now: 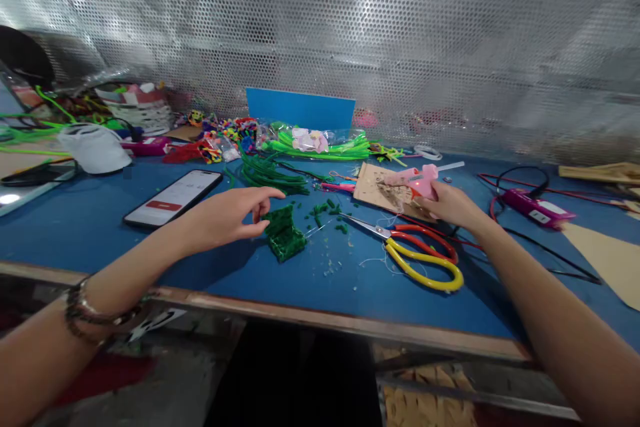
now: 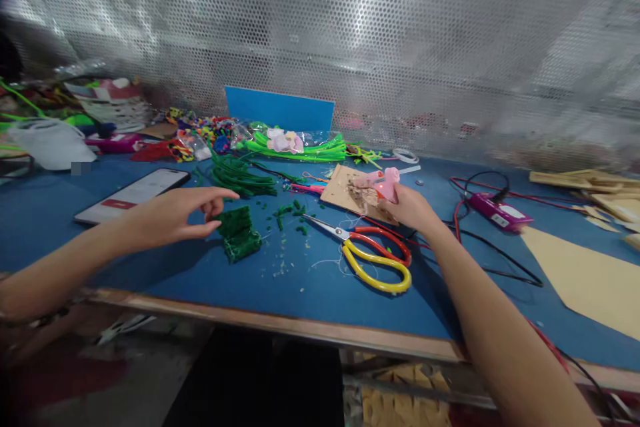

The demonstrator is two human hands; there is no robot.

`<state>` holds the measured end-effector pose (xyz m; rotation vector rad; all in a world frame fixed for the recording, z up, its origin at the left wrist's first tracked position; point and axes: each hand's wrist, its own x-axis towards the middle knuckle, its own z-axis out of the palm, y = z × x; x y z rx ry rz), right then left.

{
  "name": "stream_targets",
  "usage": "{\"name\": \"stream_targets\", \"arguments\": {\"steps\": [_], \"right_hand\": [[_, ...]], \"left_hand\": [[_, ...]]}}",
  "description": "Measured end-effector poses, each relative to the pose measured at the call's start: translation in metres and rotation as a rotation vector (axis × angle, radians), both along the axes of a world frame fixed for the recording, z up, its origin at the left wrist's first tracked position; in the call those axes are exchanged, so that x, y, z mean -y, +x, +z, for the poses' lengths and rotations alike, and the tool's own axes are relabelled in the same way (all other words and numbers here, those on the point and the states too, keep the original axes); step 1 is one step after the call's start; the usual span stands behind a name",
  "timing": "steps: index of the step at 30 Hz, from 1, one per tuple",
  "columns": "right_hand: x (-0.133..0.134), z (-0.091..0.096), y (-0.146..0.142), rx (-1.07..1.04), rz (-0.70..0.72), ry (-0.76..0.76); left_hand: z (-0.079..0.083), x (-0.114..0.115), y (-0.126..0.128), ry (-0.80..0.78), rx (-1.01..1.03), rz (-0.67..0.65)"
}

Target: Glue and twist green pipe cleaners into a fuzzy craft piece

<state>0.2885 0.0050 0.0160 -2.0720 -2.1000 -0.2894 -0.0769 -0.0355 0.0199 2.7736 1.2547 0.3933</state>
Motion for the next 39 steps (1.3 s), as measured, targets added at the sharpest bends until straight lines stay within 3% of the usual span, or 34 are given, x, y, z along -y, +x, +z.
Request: {"name": "stream_targets", "arguments": {"steps": [3, 19, 32, 39], "right_hand": [[0.001, -0.001, 0.000, -0.015, 0.000, -0.022], [0.010, 0.008, -0.008, -0.017, -0.013, -0.137], [0.007, 0.004, -0.003, -0.033, 0.017, -0.142], [0.008, 0.003, -0.001, -0.062, 0.041, -0.155]], "left_hand": [[0.000, 0.007, 0.006, 0.024, -0.064, 0.026], [-0.018, 0.049, 0.026, 0.112, -0.215, -0.152], [-0.032, 0.047, 0.008, 0.141, -0.295, -0.298], [-0.035, 0.043, 0.006, 0.102, -0.242, -0.274]]}}
